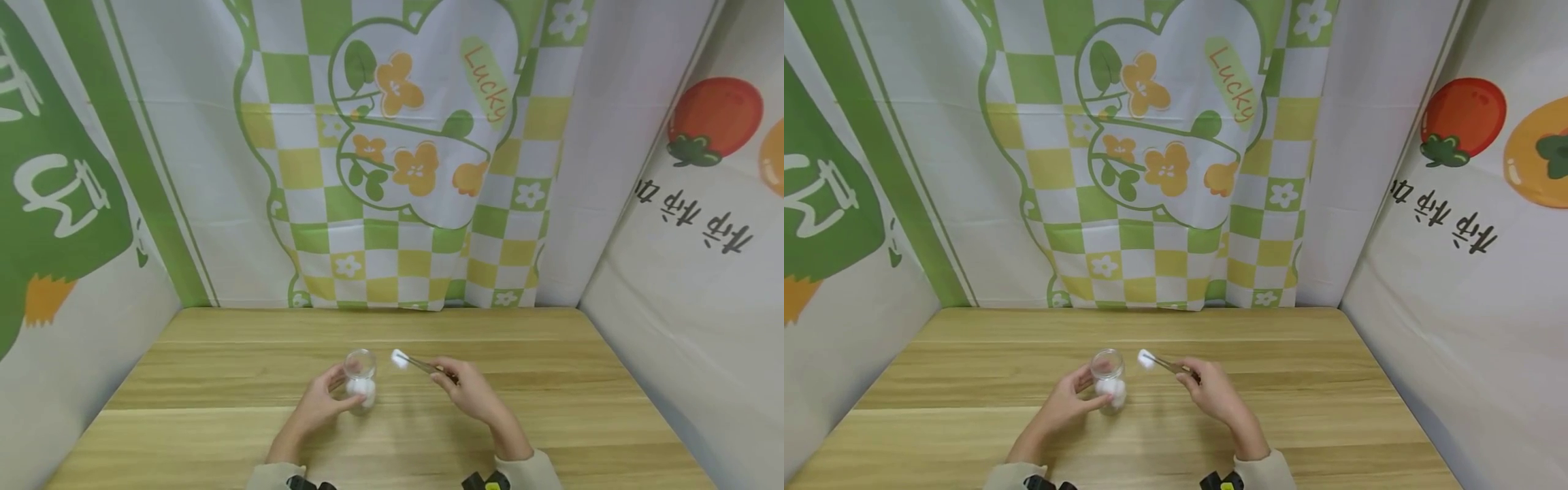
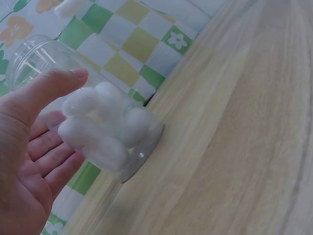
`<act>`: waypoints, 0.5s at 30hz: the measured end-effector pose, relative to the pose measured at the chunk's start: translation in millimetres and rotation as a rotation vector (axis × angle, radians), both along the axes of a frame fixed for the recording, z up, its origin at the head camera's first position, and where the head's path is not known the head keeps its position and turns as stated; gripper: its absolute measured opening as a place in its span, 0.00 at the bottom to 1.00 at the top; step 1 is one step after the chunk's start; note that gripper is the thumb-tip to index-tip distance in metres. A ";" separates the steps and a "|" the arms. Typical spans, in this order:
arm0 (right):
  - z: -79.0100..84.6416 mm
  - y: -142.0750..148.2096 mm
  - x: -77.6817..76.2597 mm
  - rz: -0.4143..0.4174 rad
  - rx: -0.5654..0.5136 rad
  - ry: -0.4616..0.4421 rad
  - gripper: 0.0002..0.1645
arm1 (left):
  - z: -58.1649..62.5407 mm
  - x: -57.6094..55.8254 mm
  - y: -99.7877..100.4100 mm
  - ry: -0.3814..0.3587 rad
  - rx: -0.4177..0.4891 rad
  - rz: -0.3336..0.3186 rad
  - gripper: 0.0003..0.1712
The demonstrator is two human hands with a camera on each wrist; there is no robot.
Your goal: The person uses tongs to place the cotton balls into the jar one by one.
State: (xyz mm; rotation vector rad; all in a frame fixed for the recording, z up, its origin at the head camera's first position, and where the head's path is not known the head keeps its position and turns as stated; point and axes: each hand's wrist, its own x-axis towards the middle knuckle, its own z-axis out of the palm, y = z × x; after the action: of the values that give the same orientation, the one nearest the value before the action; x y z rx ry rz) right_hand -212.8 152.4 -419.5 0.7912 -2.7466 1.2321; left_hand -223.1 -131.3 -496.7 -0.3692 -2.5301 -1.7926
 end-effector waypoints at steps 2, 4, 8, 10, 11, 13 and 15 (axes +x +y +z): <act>0.9 -0.6 0.5 -0.003 -0.004 -0.010 0.12 | 0.2 0.3 2.0 0.005 -0.002 -0.007 0.38; 1.5 -1.0 0.8 -0.004 -0.010 -0.015 0.13 | 0.5 0.7 4.8 0.007 -0.005 -0.020 0.39; 2.6 -1.5 1.6 0.001 -0.025 -0.010 0.14 | 1.3 2.1 13.2 0.022 -0.009 -0.054 0.39; 2.9 -1.7 1.9 0.001 -0.030 -0.003 0.14 | 0.6 2.1 18.7 0.035 -0.004 -0.061 0.39; 2.9 -2.0 2.1 0.000 -0.031 -0.002 0.14 | -0.1 2.0 21.5 0.042 0.000 -0.059 0.38; 3.0 -2.5 2.4 -0.003 -0.031 0.001 0.14 | -1.9 1.9 27.3 0.056 0.006 -0.054 0.38; 3.1 -3.1 2.7 -0.006 -0.031 0.006 0.13 | -3.8 1.7 32.7 0.072 0.012 -0.047 0.36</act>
State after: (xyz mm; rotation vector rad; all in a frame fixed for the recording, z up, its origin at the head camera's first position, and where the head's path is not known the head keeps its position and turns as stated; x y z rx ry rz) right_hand -210.2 149.4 -416.4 0.7825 -2.7164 1.2654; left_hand -221.4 -98.6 -500.5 -0.4873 -2.4819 -1.7753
